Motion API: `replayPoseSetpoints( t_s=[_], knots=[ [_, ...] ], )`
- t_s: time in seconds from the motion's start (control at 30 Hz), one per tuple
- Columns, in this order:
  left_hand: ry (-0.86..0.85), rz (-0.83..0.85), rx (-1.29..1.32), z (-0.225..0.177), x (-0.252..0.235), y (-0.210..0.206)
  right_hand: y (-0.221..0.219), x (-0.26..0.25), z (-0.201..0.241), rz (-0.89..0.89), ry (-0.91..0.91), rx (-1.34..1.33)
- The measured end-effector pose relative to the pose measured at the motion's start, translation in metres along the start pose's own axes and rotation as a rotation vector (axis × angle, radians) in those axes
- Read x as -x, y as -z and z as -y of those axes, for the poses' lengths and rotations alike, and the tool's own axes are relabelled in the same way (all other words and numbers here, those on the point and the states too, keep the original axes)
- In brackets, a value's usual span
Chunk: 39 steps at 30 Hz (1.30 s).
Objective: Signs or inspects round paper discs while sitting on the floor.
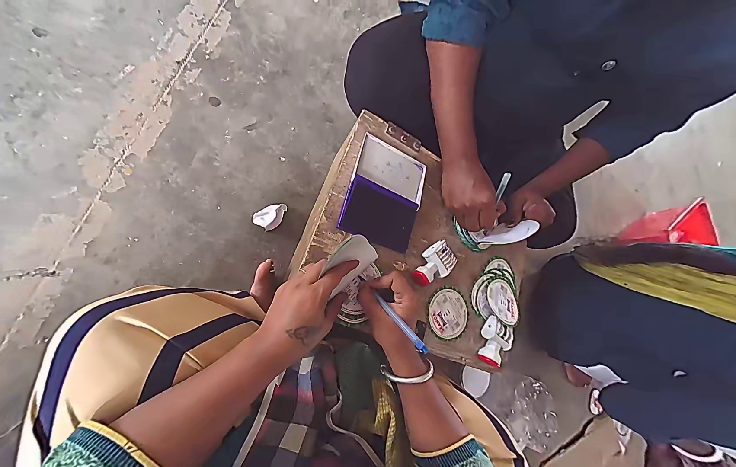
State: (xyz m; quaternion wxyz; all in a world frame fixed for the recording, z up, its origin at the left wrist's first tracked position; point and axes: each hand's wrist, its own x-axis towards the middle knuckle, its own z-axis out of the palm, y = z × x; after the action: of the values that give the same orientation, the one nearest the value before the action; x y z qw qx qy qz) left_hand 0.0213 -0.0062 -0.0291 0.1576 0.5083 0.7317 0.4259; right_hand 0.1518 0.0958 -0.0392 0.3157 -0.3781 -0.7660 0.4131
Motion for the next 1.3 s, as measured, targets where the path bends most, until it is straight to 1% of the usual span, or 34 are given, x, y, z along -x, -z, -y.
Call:
replayPoseSetpoints(
  t_s=[0.4, 0.57, 0.67, 0.8, 0.87, 1.0, 1.1, 1.3],
  knots=[
    [-0.029, -0.025, -0.017, 0.001, 0.002, -0.004, 0.002, 0.001, 0.001, 0.006, -0.012, -0.001],
    [-0.078, -0.029, -0.027, 0.005, 0.001, -0.004, -0.001, 0.001, 0.000, -0.035, 0.035, 0.007],
    [-0.179, -0.052, -0.022, 0.009, 0.001, -0.005, 0.001, 0.002, -0.001, -0.140, 0.054, -0.166],
    [-0.256, 0.028, -0.069, 0.009, 0.004, -0.002, 0.010, 0.003, -0.001, -0.245, -0.049, -0.418],
    [-0.276, 0.050, -0.084, 0.008, 0.002, -0.001, 0.012, 0.001, 0.003, -0.262, -0.097, -0.491],
    [-0.295, 0.077, -0.083, 0.009, -0.001, 0.003, 0.016, 0.004, 0.005, -0.240, -0.123, -0.518],
    [-0.271, 0.091, -0.063, 0.008, -0.001, 0.004, 0.019, 0.007, 0.003, -0.208, -0.119, -0.503],
    [-0.145, 0.081, 0.049, 0.009, -0.003, 0.005, 0.022, 0.006, 0.006, -0.185, -0.149, -0.528]
  ],
)
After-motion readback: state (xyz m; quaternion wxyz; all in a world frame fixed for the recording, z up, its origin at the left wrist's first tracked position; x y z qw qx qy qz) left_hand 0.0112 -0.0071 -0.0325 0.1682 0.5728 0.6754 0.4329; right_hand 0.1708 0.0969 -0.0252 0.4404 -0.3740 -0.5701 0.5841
